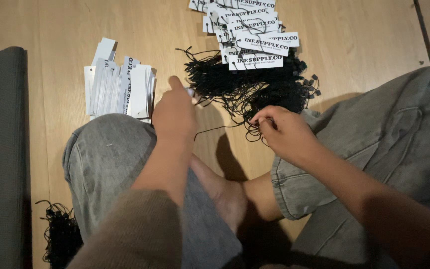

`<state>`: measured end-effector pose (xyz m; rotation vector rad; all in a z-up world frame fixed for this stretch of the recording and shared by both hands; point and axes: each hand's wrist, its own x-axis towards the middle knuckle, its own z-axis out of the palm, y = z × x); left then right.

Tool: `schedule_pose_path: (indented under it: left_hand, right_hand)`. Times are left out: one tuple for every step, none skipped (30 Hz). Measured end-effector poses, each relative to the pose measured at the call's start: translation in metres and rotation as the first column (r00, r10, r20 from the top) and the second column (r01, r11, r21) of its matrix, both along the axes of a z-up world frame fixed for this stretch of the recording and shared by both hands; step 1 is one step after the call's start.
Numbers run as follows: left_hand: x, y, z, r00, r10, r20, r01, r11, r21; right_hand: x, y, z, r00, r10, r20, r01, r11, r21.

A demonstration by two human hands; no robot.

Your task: The person sits on the floor and repeatedly picks up white rectangular tags and black strings. They thread the string through the hole in the tag and tie a knot to secure it, placing the finished items into a pile.

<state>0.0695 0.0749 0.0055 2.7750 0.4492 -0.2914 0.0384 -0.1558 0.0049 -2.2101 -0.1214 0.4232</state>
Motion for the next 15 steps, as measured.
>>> schedule_pose_path:
  left_hand:
    - [-0.003,-0.002,0.006,1.000,-0.003,0.003,0.003,1.000,0.001]
    - [-0.007,-0.003,0.012,0.988,0.153,0.029,-0.146,0.974,-0.171]
    - [-0.011,-0.003,0.018,0.951,0.307,0.027,-0.280,0.898,-0.339]
    - [-0.012,-0.007,0.023,0.951,0.306,0.030,-0.279,0.899,-0.337]
    - [-0.014,-0.010,0.028,0.930,0.355,0.094,-0.278,0.847,-0.452]
    - [-0.016,-0.012,0.033,0.898,0.414,0.150,-0.267,0.783,-0.561]
    - [-0.015,-0.015,0.026,0.895,0.419,0.154,-0.270,0.783,-0.560]
    - [-0.014,-0.017,0.018,0.850,0.525,0.033,-0.364,0.631,-0.685]
    - [-0.013,-0.019,0.011,0.792,0.602,-0.103,-0.443,0.450,-0.776]
    - [-0.019,-0.031,0.017,0.788,0.608,-0.098,-0.443,0.449,-0.776]
    - [-0.026,-0.043,0.023,0.729,0.647,-0.221,-0.426,0.177,-0.887]
    - [-0.032,-0.056,0.028,0.680,0.643,-0.353,-0.374,-0.110,-0.921]
    - [-0.038,-0.064,0.023,0.678,0.646,-0.350,-0.372,-0.110,-0.922]
    - [-0.043,-0.072,0.016,0.634,0.643,-0.429,-0.388,-0.216,-0.896]
    - [-0.048,-0.081,0.010,0.588,0.631,-0.506,-0.399,-0.319,-0.860]
  right_hand:
    - [-0.001,-0.001,-0.001,1.000,-0.003,0.003,0.003,1.000,0.001]
    - [-0.001,-0.002,-0.001,1.000,-0.021,0.001,0.021,1.000,0.011]
    - [-0.002,-0.002,-0.002,0.999,-0.038,-0.002,0.038,0.999,0.022]
    - [-0.003,-0.003,-0.001,0.999,-0.039,0.000,0.039,0.999,0.025]
    - [-0.004,-0.003,-0.001,0.999,-0.043,-0.001,0.043,0.999,0.024]
    - [-0.005,-0.002,0.000,0.999,-0.042,-0.002,0.042,0.999,0.023]
    - [-0.004,-0.002,0.001,0.999,-0.036,0.001,0.036,0.999,0.025]
    - [-0.003,-0.001,0.002,0.998,-0.055,-0.020,0.055,0.998,0.019]
    - [-0.003,-0.001,0.003,0.996,-0.074,-0.042,0.074,0.997,0.012]
    - [0.000,-0.001,-0.004,0.997,-0.067,-0.039,0.067,0.998,0.016]
    - [0.002,-0.002,-0.010,0.994,-0.090,-0.060,0.093,0.994,0.050]
    - [0.004,-0.004,-0.016,0.990,-0.116,-0.083,0.123,0.989,0.082]
    - [0.004,-0.002,-0.012,0.990,-0.112,-0.081,0.119,0.989,0.084]
    - [0.004,-0.001,-0.007,0.977,-0.158,-0.144,0.177,0.975,0.132]
    - [0.004,0.000,-0.002,0.958,-0.198,-0.210,0.236,0.956,0.175]
